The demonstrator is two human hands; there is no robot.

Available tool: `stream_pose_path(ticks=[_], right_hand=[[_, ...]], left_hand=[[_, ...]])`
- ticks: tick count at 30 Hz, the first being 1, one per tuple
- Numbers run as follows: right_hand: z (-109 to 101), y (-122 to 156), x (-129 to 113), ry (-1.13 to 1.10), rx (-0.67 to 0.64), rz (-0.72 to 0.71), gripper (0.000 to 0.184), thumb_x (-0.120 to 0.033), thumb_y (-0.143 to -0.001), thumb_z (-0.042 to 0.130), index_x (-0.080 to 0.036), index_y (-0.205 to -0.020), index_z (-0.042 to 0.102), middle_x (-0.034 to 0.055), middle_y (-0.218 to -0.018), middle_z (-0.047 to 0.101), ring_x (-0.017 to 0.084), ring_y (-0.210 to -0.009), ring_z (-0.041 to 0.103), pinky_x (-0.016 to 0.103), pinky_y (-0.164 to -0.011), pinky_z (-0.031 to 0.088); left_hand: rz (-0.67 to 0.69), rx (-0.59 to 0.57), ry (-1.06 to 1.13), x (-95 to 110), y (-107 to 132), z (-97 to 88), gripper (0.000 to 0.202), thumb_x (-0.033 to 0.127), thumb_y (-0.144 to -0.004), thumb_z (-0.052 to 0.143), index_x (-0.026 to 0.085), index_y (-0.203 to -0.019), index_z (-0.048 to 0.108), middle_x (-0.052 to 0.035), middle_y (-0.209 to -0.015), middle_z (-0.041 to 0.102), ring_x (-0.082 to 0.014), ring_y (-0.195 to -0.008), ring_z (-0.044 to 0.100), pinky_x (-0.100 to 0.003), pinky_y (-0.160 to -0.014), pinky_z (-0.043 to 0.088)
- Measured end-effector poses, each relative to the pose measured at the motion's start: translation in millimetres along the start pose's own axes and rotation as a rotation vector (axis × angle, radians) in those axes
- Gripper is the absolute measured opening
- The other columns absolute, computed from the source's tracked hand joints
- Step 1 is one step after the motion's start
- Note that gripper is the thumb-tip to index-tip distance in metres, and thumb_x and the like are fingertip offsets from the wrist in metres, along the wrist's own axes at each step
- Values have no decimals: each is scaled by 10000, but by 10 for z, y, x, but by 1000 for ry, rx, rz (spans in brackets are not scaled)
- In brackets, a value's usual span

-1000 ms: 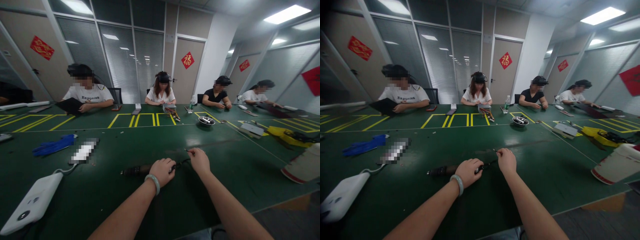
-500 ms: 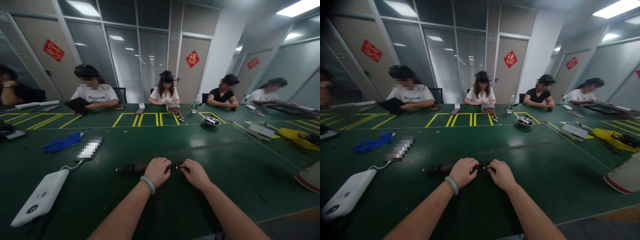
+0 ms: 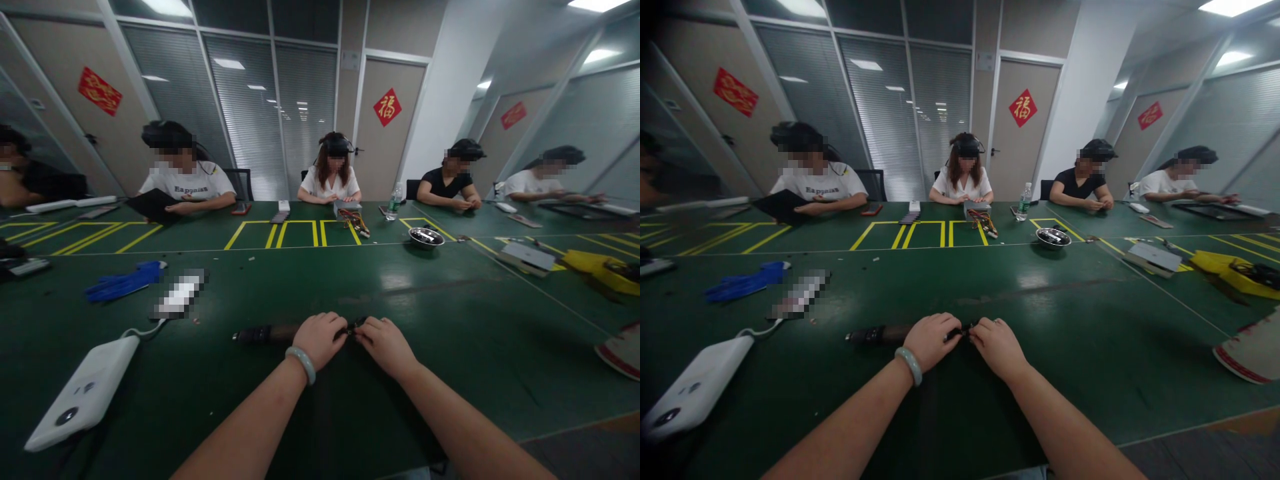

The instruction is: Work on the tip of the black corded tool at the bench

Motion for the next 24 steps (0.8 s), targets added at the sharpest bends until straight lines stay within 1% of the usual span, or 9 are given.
stream_pose_path(ticks=[7, 13, 19, 24], right_hand=[[-49, 24, -44, -21, 28, -43, 135, -218, -910, 544, -231, -969, 664, 31, -958, 650, 142, -850, 584, 302, -776, 381], [-49, 47, -116, -24, 18, -62, 126, -225, -912, 545, -232, -968, 658, 17, -933, 648, 139, -841, 579, 297, -768, 371], [-102, 100, -127, 2, 19, -13, 130, -216, -901, 545, -236, -964, 657, 22, -931, 642, 141, -822, 577, 298, -742, 366], [-100, 108, -125, 14, -13, -16, 135, -220, -903, 544, -246, -971, 657, 14, -950, 644, 142, -829, 581, 302, -733, 367]], left_hand=[[84, -11, 19, -5, -5, 5, 103, 275, -896, 554, 237, -963, 623, -10, -1021, 624, -172, -931, 573, -313, -826, 433], [149, -10, 47, 5, 18, 6, 106, 228, -872, 582, 238, -961, 639, -8, -1030, 645, -171, -960, 572, -309, -888, 420], [144, -21, 87, 13, 53, -54, 133, 249, -829, 625, 236, -961, 634, 0, -984, 662, -176, -915, 587, -307, -858, 435], [125, -25, 107, -6, 43, -67, 144, 279, -849, 604, 232, -981, 637, -8, -1007, 666, -180, -928, 595, -308, -866, 441]])
Point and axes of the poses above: each hand's wrist, its own y-axis away from the middle knuckle, its own z-axis out of the palm, x = y × z, the point moved 5 cm from there along -y, towards the middle knuckle
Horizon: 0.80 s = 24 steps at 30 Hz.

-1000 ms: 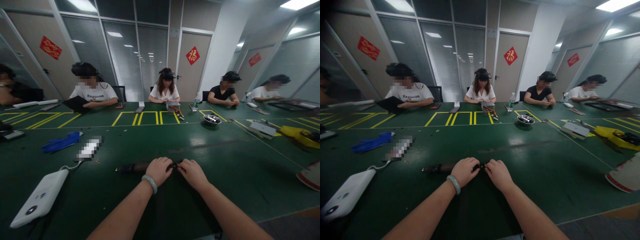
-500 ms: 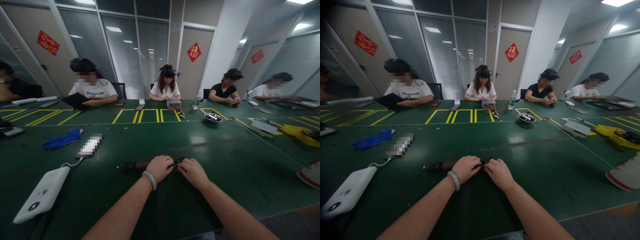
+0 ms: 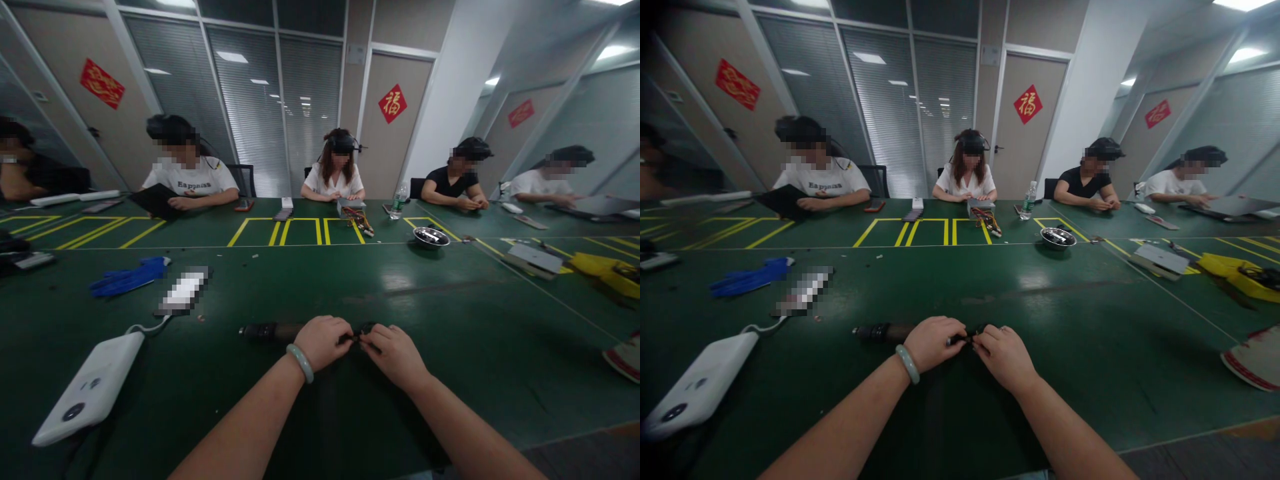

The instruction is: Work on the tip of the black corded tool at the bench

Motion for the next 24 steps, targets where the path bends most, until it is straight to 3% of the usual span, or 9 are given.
stream_pose_path(ticks=[16, 24], right_hand=[[72, -4, -3, 33, 3, 1, 159, -249, -923, 521, -251, -996, 662, 19, -928, 645, 143, -824, 585, 301, -744, 385], [82, -27, -48, 142, 26, 2, 163, -204, -926, 492, -228, -945, 653, 25, -880, 630, 148, -773, 575, 307, -713, 376]], left_hand=[[15, -10, 5, -33, -22, 32, 147, 279, -865, 598, 238, -1000, 640, -1, -1021, 665, -174, -945, 596, -308, -886, 437], [-81, -1, -79, 28, -43, 66, 77, 280, -869, 586, 222, -899, 627, -19, -914, 652, -185, -866, 595, -316, -791, 443]])
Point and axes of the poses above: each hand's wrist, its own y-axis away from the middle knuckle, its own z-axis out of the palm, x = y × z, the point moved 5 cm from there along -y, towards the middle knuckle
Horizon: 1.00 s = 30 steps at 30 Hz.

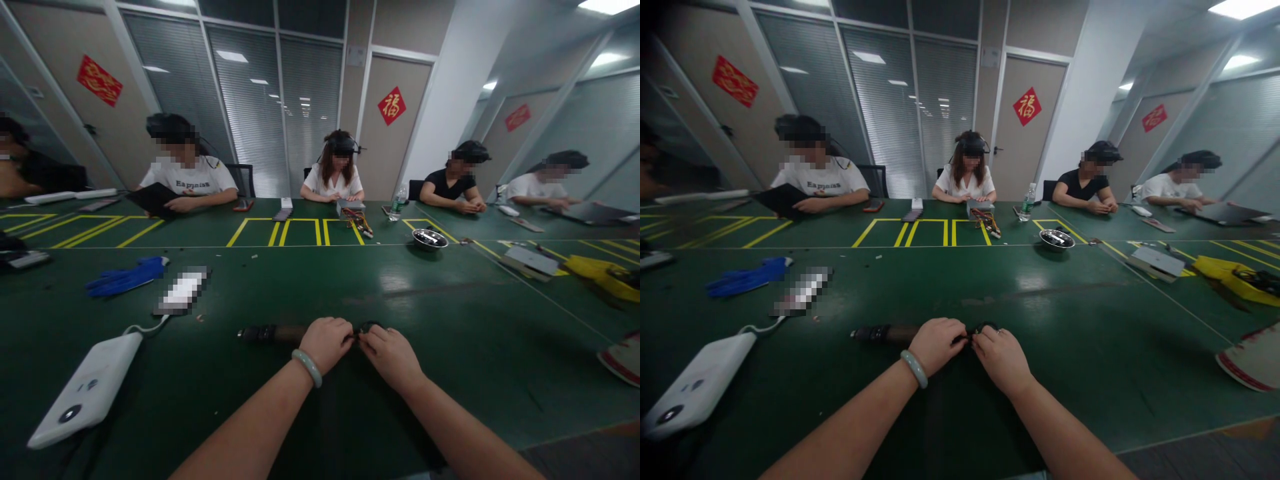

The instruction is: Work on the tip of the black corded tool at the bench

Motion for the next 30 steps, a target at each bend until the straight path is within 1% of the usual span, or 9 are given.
stream_pose_path(ticks=[5, 14, 19, 20, 22, 24, 26, 28, 30], right_hand=[[26, -15, 20, 2, 8, -8, 151, -202, -927, 491, -222, -959, 638, 27, -895, 624, 151, -781, 574, 299, -698, 374], [68, -97, 42, 85, -6, -151, 161, -187, -922, 505, -222, -1002, 641, 27, -887, 634, 146, -744, 576, 301, -681, 378], [110, -149, 67, 44, -4, -218, 180, -163, -919, 500, -210, -1062, 598, 39, -1182, 609, 159, -908, 602, 308, -755, 394], [129, -160, 69, 33, -16, -227, 187, -155, -917, 500, -203, -1076, 585, 38, -1169, 616, 160, -917, 602, 307, -762, 395], [175, -182, 68, 40, -57, -230, 166, -141, -909, 502, -188, -1052, 572, 24, -1028, 653, 159, -854, 605, 306, -741, 393], [210, -199, 65, 80, -94, -217, 110, -131, -897, 506, -181, -972, 570, 13, -883, 642, 164, -766, 588, 309, -711, 383], [227, -207, 52, 127, -112, -211, 83, -117, -885, 504, -177, -907, 556, 17, -828, 610, 167, -727, 565, 313, -699, 369], [228, -210, 30, 158, -109, -218, 82, -113, -880, 499, -173, -913, 545, 27, -844, 594, 171, -740, 555, 319, -716, 364], [223, -217, 16, 175, -98, -228, 95, -115, -882, 493, -170, -946, 536, 34, -874, 587, 174, -761, 553, 325, -735, 363]], left_hand=[[5, 12, 2, 23, -1, -4, 74, 282, -873, 580, 220, -895, 616, -15, -899, 647, -184, -855, 590, -310, -764, 438], [7, 20, -32, 27, 2, 13, 55, 259, -866, 583, 210, -889, 590, -13, -898, 645, -185, -841, 589, -315, -751, 441], [0, 23, -15, 27, 14, 2, 51, 231, -872, 560, 211, -914, 581, -9, -921, 644, -182, -860, 587, -317, -772, 443], [-2, 21, -15, 26, 16, 4, 62, 231, -868, 563, 211, -924, 580, -9, -930, 643, -183, -866, 587, -317, -778, 443], [-11, 17, -20, 22, 18, 12, 92, 238, -859, 573, 214, -948, 578, -11, -944, 639, -186, -877, 585, -318, -788, 443], [-27, 16, -26, 15, 22, 23, 113, 243, -852, 578, 218, -962, 574, -12, -941, 635, -192, -875, 583, -324, -788, 447], [-33, 29, -18, 18, 31, 27, 135, 241, -843, 584, 223, -975, 569, -11, -942, 634, -199, -888, 581, -343, -812, 451], [-5, 70, 4, 52, 47, 10, 216, 232, -823, 605, 228, -1034, 560, -16, -1016, 633, -209, -977, 569, -380, -913, 425], [34, 138, 31, 111, 75, -36, 320, 217, -805, 621, 228, -1113, 537, -28, -1146, 607, -216, -1118, 516, -406, -1037, 341]])
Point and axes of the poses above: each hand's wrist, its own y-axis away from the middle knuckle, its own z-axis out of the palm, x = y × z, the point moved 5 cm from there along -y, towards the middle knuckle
